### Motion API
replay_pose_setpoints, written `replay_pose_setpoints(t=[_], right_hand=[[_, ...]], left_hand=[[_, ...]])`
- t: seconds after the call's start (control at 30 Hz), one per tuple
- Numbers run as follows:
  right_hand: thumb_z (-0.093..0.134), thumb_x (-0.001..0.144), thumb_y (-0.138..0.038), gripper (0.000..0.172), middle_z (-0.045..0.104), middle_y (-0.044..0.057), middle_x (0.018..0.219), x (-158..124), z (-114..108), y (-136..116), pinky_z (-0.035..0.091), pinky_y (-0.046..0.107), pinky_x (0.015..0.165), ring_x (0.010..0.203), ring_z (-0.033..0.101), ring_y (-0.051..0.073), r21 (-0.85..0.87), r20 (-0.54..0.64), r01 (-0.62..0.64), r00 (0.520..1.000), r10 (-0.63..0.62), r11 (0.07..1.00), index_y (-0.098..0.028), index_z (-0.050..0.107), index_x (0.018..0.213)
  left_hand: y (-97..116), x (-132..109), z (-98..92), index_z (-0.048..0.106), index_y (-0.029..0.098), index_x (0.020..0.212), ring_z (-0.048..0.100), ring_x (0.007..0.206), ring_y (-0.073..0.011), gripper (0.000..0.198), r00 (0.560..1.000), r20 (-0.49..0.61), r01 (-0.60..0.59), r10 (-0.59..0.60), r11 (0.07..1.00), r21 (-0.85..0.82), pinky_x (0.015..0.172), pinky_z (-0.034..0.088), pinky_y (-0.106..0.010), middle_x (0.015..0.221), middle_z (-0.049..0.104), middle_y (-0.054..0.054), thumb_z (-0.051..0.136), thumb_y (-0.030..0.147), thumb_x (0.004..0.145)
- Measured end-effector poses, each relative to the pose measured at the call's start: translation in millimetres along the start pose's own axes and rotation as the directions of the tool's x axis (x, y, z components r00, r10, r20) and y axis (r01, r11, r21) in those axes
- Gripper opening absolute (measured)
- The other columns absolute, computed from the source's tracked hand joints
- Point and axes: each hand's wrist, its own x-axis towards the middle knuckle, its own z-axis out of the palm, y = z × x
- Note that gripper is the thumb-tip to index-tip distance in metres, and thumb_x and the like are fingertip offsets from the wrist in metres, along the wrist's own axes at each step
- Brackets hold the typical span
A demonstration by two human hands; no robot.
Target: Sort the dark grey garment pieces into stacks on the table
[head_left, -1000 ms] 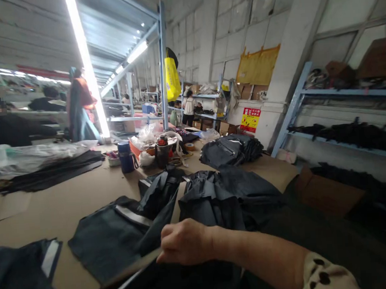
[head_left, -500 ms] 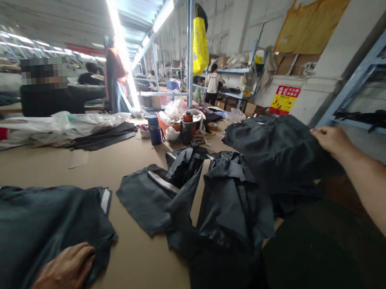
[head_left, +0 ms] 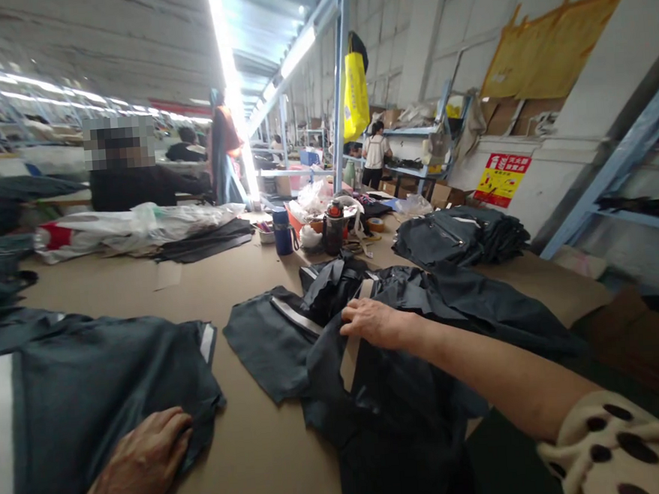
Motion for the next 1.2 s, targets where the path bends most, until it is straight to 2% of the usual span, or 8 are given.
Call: replay_pose_setpoints(t=[0.27,0.43,0.57,0.67,0.8,0.9,1.07,1.2], right_hand=[[0.053,0.083,-0.018,0.007,0.06,0.003,0.083,11.4,-35.2,11.1,0.034,0.031,0.071,0.083,0.052,0.019,-0.029,0.011,-0.034,0.999,0.034,0.999,-0.02,0.06,0.082],[0.044,0.091,-0.024,0.012,0.06,0.002,0.083,17.7,-105.0,2.4,0.035,0.025,0.068,0.076,0.056,0.015,0.167,-0.411,-0.261,0.858,0.308,0.951,-0.017,0.052,0.096],[0.048,0.09,-0.022,0.013,0.063,0.003,0.093,34.1,-117.8,-29.7,0.039,0.023,0.076,0.087,0.057,0.015,0.276,-0.643,-0.096,0.721,0.257,0.957,-0.017,0.054,0.101],[0.046,0.09,-0.02,0.018,0.063,0.005,0.099,47.0,-99.5,-59.2,0.039,0.026,0.083,0.093,0.057,0.017,0.289,-0.636,-0.019,0.743,0.207,0.957,-0.017,0.057,0.104],[0.052,0.087,-0.021,0.01,0.061,0.001,0.084,54.5,-75.1,-94.5,0.04,0.023,0.071,0.079,0.058,0.014,0.549,-0.482,-0.059,0.792,0.373,0.834,-0.018,0.06,0.083],[0.055,0.082,-0.015,0.008,0.057,0.0,0.077,61.0,-59.4,-117.5,0.035,0.024,0.065,0.073,0.055,0.013,0.592,-0.444,-0.06,0.808,0.387,0.804,-0.017,0.054,0.073],[0.057,0.071,-0.012,0.013,0.051,-0.002,0.067,80.3,-35.7,-142.7,0.03,0.023,0.058,0.061,0.047,0.011,0.756,-0.4,0.034,0.815,0.42,0.654,-0.015,0.046,0.064],[0.06,0.065,-0.015,0.017,0.046,-0.005,0.059,75.1,-40.0,-141.6,0.029,0.021,0.053,0.057,0.043,0.009,0.911,-0.271,0.09,0.866,0.421,0.402,-0.016,0.044,0.06]], left_hand=[[33.0,1.8,-25.7,0.065,0.016,0.085,0.058,0.097,-0.0231,0.03,0.971,-0.186,0.052,-0.152,0.889,-0.455,0.093,0.043,-0.033,0.099,0.064,-0.009,0.05,0.04,0.075],[126.3,-3.3,-88.9,0.065,0.017,0.083,0.063,0.082,-0.0178,0.021,0.921,-0.367,-0.198,-0.127,0.66,-0.724,0.077,0.049,-0.023,0.09,0.066,-0.006,0.058,0.037,0.077],[183.2,-4.0,-133.0,0.064,0.017,0.074,0.057,0.063,-0.0137,0.025,0.95,-0.27,-0.146,-0.156,0.542,-0.828,0.056,0.045,-0.019,0.069,0.063,-0.003,0.053,0.039,0.08],[194.3,-0.1,-137.9,0.062,0.014,0.075,0.049,0.052,-0.0115,0.034,0.961,-0.121,-0.013,-0.247,0.4,-0.917,0.048,0.04,-0.02,0.06,0.056,-0.003,0.054,0.047,0.076],[187.2,6.0,-116.5,0.048,0.012,0.113,0.055,0.058,-0.0157,0.066,0.926,0.217,0.229,-0.308,0.004,-0.973,0.046,0.046,-0.026,0.084,0.06,-0.009,0.062,0.057,0.067],[177.1,14.5,-94.5,0.052,0.014,0.112,0.061,0.079,-0.0205,0.062,0.9,0.234,0.182,-0.367,-0.172,-0.968,0.067,0.053,-0.032,0.097,0.06,-0.012,0.065,0.056,0.068],[156.7,26.7,-69.5,0.065,0.011,0.076,0.06,0.085,-0.0272,0.05,0.877,0.137,0.12,-0.461,-0.066,-0.991,0.082,0.049,-0.039,0.078,0.061,-0.014,0.069,0.058,0.062],[143.9,9.4,-71.9,0.07,0.011,0.101,0.052,0.105,-0.0345,0.054,0.884,0.029,0.112,-0.467,0.151,-0.982,0.1,0.036,-0.046,0.089,0.063,-0.015,0.078,0.042,0.057]])
